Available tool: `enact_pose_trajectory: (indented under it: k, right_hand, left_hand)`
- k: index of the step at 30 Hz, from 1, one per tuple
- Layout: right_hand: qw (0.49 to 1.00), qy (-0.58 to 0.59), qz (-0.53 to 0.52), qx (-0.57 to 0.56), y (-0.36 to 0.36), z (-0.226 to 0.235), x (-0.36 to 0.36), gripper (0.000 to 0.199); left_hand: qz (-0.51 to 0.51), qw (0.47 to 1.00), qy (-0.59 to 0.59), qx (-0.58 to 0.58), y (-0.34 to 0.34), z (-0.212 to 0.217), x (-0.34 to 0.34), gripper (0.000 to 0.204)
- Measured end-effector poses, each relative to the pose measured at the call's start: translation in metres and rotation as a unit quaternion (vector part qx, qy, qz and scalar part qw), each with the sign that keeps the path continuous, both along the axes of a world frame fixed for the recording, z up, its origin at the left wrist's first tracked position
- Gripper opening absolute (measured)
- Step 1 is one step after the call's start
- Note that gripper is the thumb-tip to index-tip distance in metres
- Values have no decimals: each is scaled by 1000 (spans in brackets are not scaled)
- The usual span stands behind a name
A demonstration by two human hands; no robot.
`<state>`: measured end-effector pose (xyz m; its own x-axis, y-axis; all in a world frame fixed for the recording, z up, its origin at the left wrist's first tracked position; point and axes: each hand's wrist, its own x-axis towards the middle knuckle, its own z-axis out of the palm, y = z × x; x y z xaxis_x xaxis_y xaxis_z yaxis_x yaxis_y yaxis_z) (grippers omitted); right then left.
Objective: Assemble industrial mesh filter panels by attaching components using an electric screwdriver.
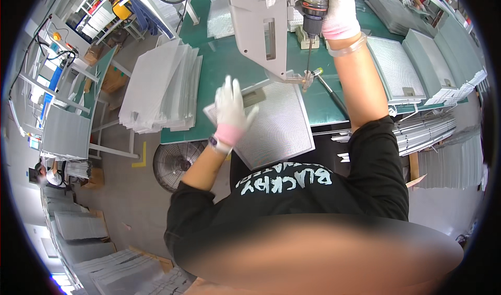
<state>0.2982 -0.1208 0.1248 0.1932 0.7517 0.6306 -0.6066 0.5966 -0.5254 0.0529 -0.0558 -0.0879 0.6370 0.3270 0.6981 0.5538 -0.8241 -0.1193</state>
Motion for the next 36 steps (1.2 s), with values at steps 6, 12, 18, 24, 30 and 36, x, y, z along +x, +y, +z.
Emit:
enact_pose_trajectory:
  k: [6, 12, 18, 24, 30, 36]
  right_hand:
    - [998, -27, -44, -32, -12, -25, -7, 51]
    - [993, -92, -67, -31, -18, -66, -25, 19]
    - [990, -97, -89, -54, -21, -75, -40, 28]
    - [988, -117, -89, -37, -20, -81, -41, 31]
    - [987, -104, 36, -116, -25, -102, -51, 74]
    - [986, -58, 110, -109, -26, -116, -49, 77]
  left_hand:
    - [-115, 970, 72, -201, -39, 2, 40, 34]
    - [-138, 972, -35, -185, -73, 14, 24, 28]
    - [-151, 968, -33, -200, -76, 14, 17, 28]
    - [-156, 964, -7, -215, -73, 6, 12, 26]
    - [-200, 946, -43, -250, -81, 14, 14, 28]
    - [-243, 942, -82, -216, -85, -3, 13, 29]
